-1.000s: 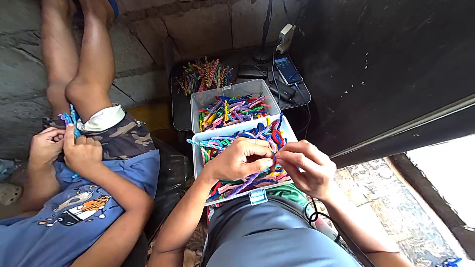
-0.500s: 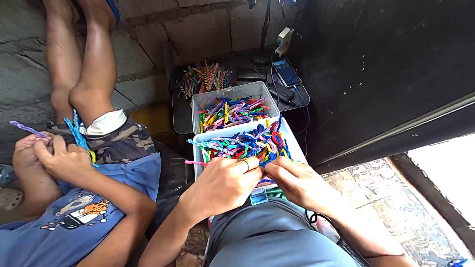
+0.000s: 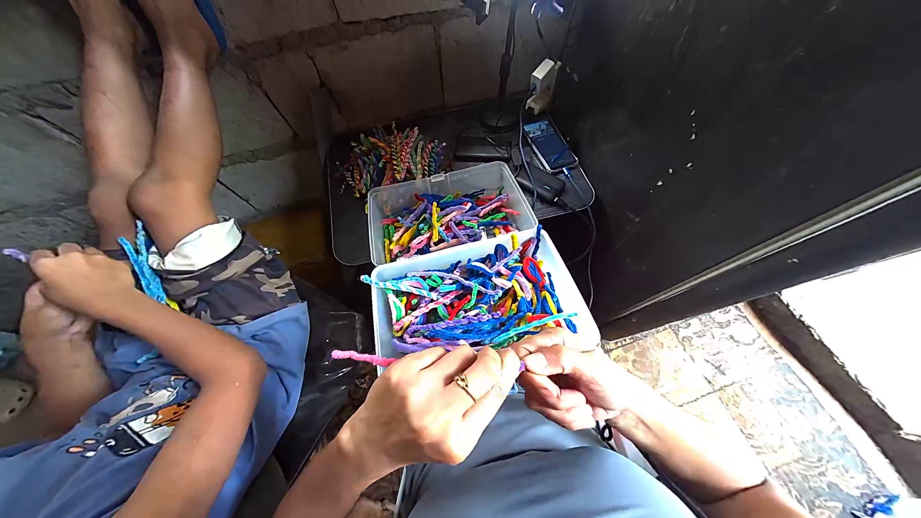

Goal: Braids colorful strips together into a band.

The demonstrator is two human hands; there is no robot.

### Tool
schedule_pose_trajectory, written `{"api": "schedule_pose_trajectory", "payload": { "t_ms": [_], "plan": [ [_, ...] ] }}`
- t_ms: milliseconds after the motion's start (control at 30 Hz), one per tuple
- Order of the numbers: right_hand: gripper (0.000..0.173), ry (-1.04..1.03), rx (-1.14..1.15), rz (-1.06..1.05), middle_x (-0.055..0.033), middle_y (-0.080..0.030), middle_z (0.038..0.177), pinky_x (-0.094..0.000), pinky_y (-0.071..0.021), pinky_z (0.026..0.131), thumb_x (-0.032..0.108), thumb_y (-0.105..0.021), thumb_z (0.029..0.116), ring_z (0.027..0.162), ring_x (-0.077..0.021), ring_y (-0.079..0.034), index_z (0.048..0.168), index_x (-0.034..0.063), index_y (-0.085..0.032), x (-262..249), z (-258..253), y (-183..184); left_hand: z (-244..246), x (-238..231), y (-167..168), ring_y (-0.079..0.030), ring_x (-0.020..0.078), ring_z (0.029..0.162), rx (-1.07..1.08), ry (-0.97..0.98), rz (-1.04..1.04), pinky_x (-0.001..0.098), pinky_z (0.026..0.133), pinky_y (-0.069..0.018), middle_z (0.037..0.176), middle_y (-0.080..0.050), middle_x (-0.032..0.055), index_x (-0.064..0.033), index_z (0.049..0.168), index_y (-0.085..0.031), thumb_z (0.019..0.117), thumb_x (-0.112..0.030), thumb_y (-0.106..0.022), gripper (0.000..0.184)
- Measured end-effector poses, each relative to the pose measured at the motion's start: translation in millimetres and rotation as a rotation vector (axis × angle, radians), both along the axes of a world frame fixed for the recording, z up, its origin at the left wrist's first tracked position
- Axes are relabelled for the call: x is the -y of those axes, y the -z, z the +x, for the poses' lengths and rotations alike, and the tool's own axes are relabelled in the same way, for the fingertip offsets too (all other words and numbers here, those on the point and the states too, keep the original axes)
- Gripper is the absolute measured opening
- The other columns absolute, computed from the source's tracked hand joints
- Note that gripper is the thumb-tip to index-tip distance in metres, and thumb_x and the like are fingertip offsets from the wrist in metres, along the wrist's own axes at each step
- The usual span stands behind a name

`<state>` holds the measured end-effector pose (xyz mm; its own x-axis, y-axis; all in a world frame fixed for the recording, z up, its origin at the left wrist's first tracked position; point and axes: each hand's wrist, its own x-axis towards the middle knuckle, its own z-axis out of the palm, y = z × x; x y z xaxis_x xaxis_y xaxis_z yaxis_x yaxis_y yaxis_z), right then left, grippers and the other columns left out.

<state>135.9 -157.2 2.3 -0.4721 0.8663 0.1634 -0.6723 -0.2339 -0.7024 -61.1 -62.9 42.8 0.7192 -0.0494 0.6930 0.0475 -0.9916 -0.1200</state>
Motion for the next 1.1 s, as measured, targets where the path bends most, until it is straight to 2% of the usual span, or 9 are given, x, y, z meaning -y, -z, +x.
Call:
{"api": "schedule_pose_trajectory", "payload": {
  "t_ms": [167,267,433,533,633,733,800,900,1100],
  "plan": [
    [0.029,0.705,0.777,0.747,-0.0021,-0.057,0.079,-0.0086,-0.0460,0.069,0.028,-0.048,0.1101,0.073,0.0040,-0.055,0.101,0.0016,-0.056,8.2,3.9,-8.0,1.7,4.9,2.2,-0.056,0.0129,0.065,0.079,0.142,-0.380,0.0201,0.058,-0.0432,0.076,-0.061,0.0086,-0.0016,0.099,-0.070,0.1061,-0.015,-0.054,0.022],
    [0.022,1.040,1.070,1.068,-0.0081,-0.062,0.096,-0.0168,-0.0519,0.081,0.027,-0.054,0.1077,0.089,-0.0085,-0.064,0.111,0.0055,-0.059,13.6,6.9,-12.1,5.2,6.8,-1.3,-0.056,0.0086,0.069,0.065,0.288,-0.570,0.0156,0.061,-0.0422,0.078,-0.059,0.0083,-0.0012,0.097,-0.069,0.1075,-0.018,-0.052,0.026],
    [0.011,1.197,1.224,1.403,-0.0117,-0.054,0.097,-0.0278,-0.0512,0.081,0.007,-0.060,0.1016,0.084,-0.0205,-0.058,0.112,0.0046,-0.057,25.3,9.0,-17.5,11.7,3.8,-6.9,-0.051,0.0060,0.068,-0.040,0.524,-0.776,0.0140,0.060,-0.0386,0.074,-0.054,0.0078,0.0023,0.093,-0.067,0.1067,-0.016,-0.053,0.027],
    [0.004,1.228,1.284,1.412,-0.0102,-0.050,0.090,-0.0275,-0.0504,0.077,0.010,-0.055,0.1045,0.078,-0.0209,-0.054,0.104,0.0054,-0.053,23.7,8.0,-16.7,12.4,5.3,-8.1,-0.052,0.0089,0.066,-0.046,0.444,-0.679,0.0164,0.058,-0.0389,0.073,-0.055,0.0082,0.0017,0.093,-0.069,0.1070,-0.016,-0.052,0.028],
    [0.017,1.215,1.308,1.253,-0.0064,-0.046,0.076,-0.0236,-0.0442,0.060,0.015,-0.044,0.1065,0.065,-0.0166,-0.049,0.091,0.0094,-0.048,17.4,1.6,-8.9,11.6,7.4,-8.5,-0.052,0.0145,0.059,-0.043,0.253,-0.430,0.0227,0.053,-0.0395,0.071,-0.057,0.0082,-0.0009,0.094,-0.070,0.1058,-0.014,-0.054,0.023],
    [0.031,0.859,0.892,0.786,-0.0022,-0.045,0.066,-0.0121,-0.0376,0.054,0.019,-0.041,0.1088,0.057,-0.0023,-0.044,0.082,0.0056,-0.050,18.1,-6.8,-9.5,5.9,8.1,-15.9,-0.052,0.0178,0.056,-0.073,0.148,-0.150,0.0269,0.050,-0.0392,0.073,-0.061,0.0082,-0.0013,0.098,-0.067,0.1040,-0.008,-0.054,0.015],
    [0.029,0.498,0.449,0.358,0.0099,-0.044,0.064,-0.0066,-0.0383,0.047,0.024,-0.044,0.1091,0.052,0.0091,-0.044,0.083,0.0141,-0.051,19.3,-8.6,-14.4,1.5,11.6,-21.8,-0.049,0.0172,0.058,-0.076,0.067,0.035,0.0276,0.051,-0.0362,0.081,-0.066,0.0088,-0.0006,0.102,-0.067,0.1033,-0.003,-0.050,0.017],
    [0.021,0.158,0.004,-0.032,0.0172,-0.045,0.061,-0.0084,-0.0397,0.041,0.022,-0.049,0.1051,0.047,0.0098,-0.046,0.087,0.0202,-0.059,17.9,-9.2,-20.0,0.5,9.7,-22.1,-0.047,0.0166,0.059,-0.044,0.029,0.126,0.0276,0.052,-0.0343,0.084,-0.068,0.0085,-0.0008,0.102,-0.066,0.1032,-0.002,-0.049,0.018],
    [0.021,0.646,0.607,0.625,0.0029,-0.061,0.089,-0.0082,-0.0492,0.070,0.027,-0.055,0.1075,0.078,0.0069,-0.058,0.104,0.0065,-0.058,19.7,2.9,-19.9,5.6,8.8,-8.7,-0.052,0.0132,0.061,0.056,0.194,-0.359,0.0208,0.054,-0.0400,0.074,-0.057,0.0072,-0.0027,0.098,-0.067,0.1067,-0.016,-0.053,0.022]
  ]
}}
